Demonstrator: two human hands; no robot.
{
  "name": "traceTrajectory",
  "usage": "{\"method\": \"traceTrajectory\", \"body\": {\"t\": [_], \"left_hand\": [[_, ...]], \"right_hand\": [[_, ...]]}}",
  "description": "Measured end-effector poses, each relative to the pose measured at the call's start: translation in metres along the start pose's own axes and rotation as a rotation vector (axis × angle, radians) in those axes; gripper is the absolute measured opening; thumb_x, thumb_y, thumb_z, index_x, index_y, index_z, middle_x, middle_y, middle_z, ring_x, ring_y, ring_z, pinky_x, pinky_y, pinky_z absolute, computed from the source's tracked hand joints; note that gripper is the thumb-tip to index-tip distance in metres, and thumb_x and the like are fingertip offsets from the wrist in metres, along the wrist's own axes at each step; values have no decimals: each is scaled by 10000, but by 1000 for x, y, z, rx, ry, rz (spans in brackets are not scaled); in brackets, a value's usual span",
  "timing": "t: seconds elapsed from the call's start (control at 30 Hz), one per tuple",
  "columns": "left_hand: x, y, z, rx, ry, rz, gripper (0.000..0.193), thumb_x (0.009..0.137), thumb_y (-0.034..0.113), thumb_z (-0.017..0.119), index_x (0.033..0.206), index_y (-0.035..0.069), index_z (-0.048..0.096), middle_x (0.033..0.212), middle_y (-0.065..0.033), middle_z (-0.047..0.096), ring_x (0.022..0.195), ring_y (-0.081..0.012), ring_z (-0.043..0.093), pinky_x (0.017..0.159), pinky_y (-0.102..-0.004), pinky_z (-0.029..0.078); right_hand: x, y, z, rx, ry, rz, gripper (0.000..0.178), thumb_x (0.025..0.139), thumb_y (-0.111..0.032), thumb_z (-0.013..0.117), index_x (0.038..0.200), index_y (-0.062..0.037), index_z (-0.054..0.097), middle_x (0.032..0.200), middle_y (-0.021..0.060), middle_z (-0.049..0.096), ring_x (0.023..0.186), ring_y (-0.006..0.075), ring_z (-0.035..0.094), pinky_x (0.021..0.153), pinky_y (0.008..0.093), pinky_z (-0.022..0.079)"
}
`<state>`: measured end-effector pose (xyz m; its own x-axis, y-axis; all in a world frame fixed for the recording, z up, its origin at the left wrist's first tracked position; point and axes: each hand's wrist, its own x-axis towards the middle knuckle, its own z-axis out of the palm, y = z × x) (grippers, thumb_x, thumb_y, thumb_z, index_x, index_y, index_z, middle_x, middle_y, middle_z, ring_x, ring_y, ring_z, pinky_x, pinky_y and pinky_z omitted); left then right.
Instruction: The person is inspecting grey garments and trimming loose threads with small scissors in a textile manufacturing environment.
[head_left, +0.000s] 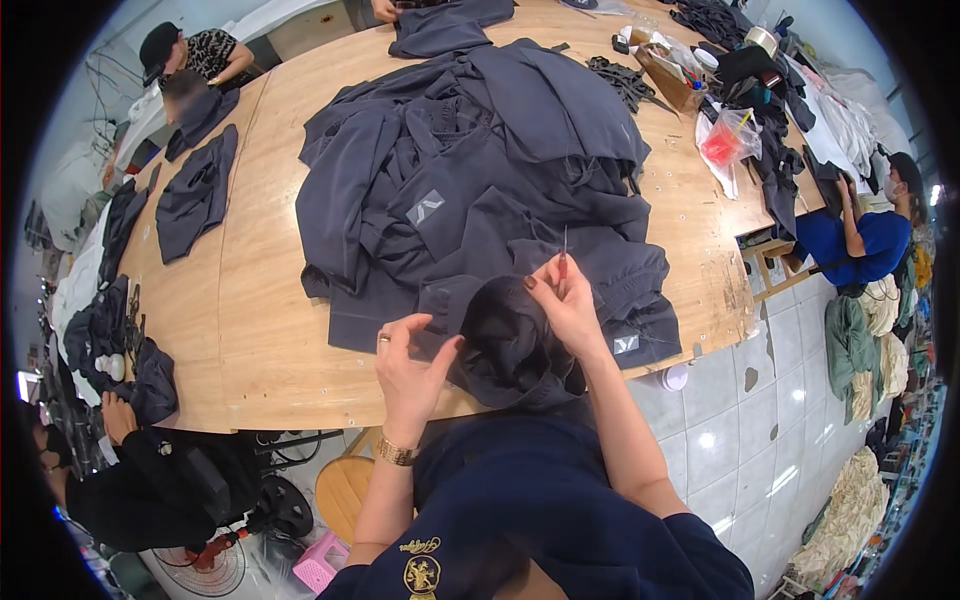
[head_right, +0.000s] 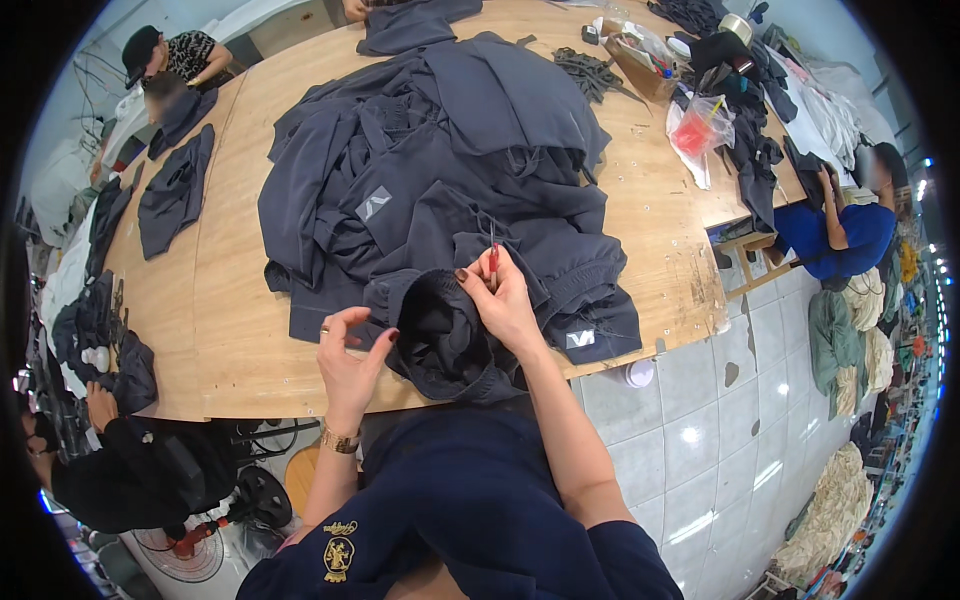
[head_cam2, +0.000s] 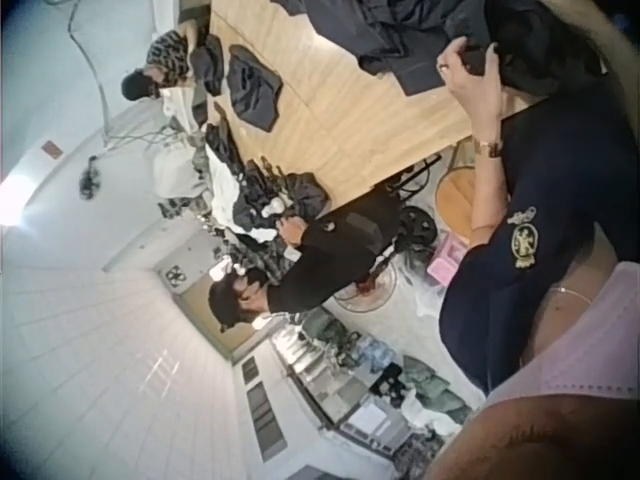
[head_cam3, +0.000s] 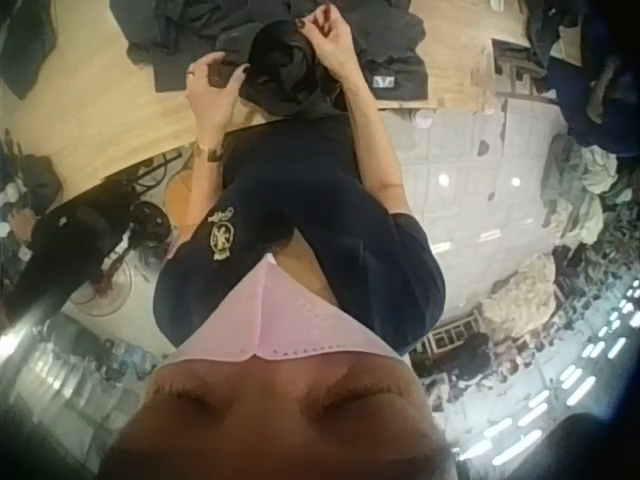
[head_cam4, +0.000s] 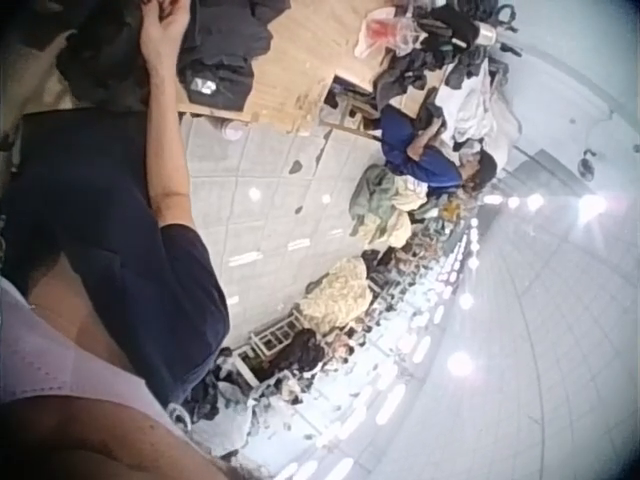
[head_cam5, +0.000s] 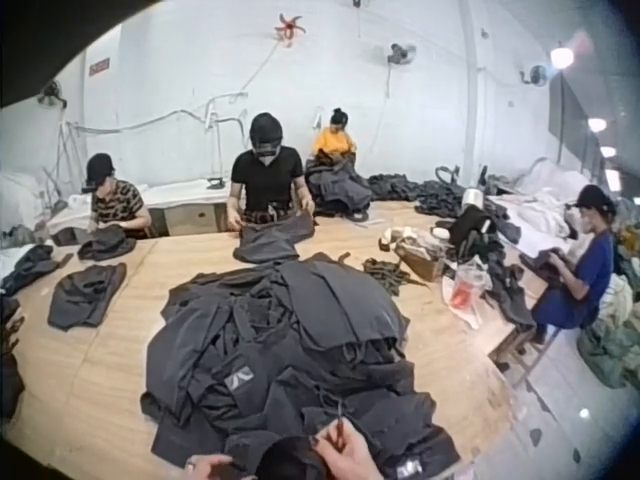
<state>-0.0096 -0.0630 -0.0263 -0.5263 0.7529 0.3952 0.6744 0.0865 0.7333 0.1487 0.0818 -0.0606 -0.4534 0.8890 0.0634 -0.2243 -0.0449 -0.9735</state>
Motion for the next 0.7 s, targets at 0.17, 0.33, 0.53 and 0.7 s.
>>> {"method": "traceTrajectory", "body": {"t": [0.17,0.33,0.53,0.7], "left_hand": [[-19,-16,15,-119,-222,-229,273,767,89,687,1020,36,600,944,-116,609,752,-240,583,624,-319,472],[-10,-30,11,-1382,-373,-821,243,881,101,456,1056,19,604,1027,-94,642,902,-212,609,859,-288,452],[5,-64,-1,-1948,-586,-939,343,898,215,397,1036,-15,611,1079,-151,636,1022,-254,595,917,-366,465],[6,-65,8,-1598,-390,-1013,336,914,292,458,992,5,615,970,-113,648,934,-220,603,847,-349,483]], "right_hand": [[-1,-17,13,146,-45,30,272,877,-48,593,783,-108,345,751,-33,465,677,15,406,600,168,345],[1,-29,8,379,-1,157,264,860,-12,596,800,-120,363,752,-23,475,672,38,449,618,168,377],[5,-19,-2,539,-112,352,221,849,-18,598,814,-121,405,763,-9,529,665,53,527,576,178,412],[9,0,-1,428,34,450,215,838,-28,616,793,-129,431,730,-36,521,635,40,504,565,180,398]]}}
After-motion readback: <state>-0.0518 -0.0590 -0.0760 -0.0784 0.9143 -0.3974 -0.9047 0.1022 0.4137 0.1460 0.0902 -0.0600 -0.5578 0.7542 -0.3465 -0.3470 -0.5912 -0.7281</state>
